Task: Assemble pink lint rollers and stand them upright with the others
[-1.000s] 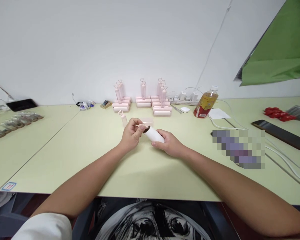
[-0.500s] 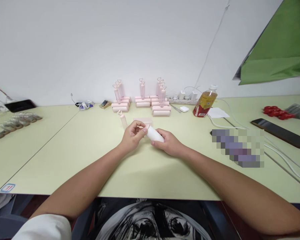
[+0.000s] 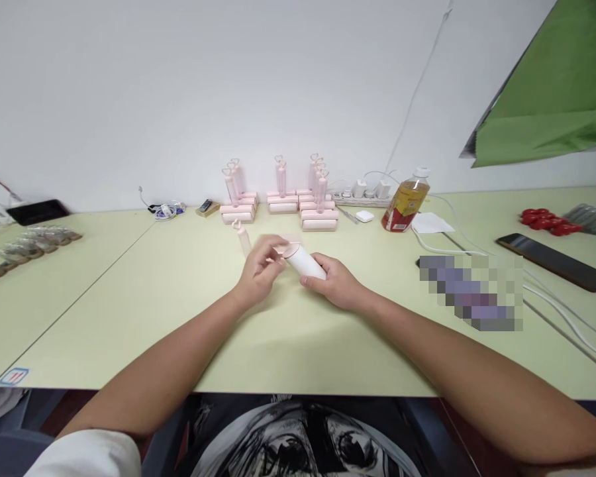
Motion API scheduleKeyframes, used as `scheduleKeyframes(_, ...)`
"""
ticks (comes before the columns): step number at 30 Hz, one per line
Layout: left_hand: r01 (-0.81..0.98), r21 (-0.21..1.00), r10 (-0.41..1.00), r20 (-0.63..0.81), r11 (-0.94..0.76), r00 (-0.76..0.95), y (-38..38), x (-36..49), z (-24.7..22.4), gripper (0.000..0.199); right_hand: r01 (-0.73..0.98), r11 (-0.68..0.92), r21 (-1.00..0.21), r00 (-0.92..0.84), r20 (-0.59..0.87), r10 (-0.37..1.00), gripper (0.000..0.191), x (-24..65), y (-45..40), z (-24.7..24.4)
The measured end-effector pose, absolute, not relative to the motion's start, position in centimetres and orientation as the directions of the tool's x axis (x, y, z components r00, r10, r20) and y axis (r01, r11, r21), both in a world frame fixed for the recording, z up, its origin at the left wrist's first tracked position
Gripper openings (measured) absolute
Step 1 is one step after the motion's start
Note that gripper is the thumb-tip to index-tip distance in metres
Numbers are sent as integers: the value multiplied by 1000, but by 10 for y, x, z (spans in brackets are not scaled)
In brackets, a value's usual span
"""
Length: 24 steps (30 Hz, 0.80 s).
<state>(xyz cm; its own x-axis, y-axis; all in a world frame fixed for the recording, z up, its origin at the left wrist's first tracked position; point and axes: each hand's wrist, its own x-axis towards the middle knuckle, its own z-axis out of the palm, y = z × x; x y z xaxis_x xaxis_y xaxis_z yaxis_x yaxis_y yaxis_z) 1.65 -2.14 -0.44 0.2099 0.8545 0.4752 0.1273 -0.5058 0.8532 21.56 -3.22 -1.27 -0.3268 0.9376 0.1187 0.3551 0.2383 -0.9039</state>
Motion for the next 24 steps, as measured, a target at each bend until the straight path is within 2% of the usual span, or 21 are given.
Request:
scheduleKeyframes(2,214,763,779,528,-610,337,-21,14,-2,28,353,239,-905,-310,128,942,37,216,-32,-13)
scheduleKeyframes(3,269,718,761,550,-642,344,-20,13,-1,30,353,235,-906,-299,129,945,36,216,-31,-13)
scheduleKeyframes(5,433,669,793,561,-604,240,-17,8,3,33,352,219,-910,-272,124,954,35,216,-31,-12)
scheduleKeyframes(7,622,623,862,470,-475,187,-14,3,5,24,346,201,-917,-245,118,962,35,216,-31,-12)
scheduleKeyframes(10,847,453,956,215,-278,199,-10,-1,5,7,345,189,-919,-222,116,968,35,217,-30,-12)
scheduleKeyframes(13,914,347,977,77,-212,198,-11,0,-2,21,336,198,-921,-224,126,966,35,217,-30,-13)
scheduleKeyframes(17,888,374,962,64,-269,265,-14,5,-5,24,302,227,-926,-214,166,963,36,217,-29,-16)
scheduleKeyframes(21,688,547,876,233,-477,422,-16,9,-4,12,295,234,-927,-176,188,966,37,218,-28,-15)
scheduleKeyframes(24,605,640,870,233,-474,435,-17,11,-5,15,317,224,-922,-135,190,972,36,217,-27,-14)
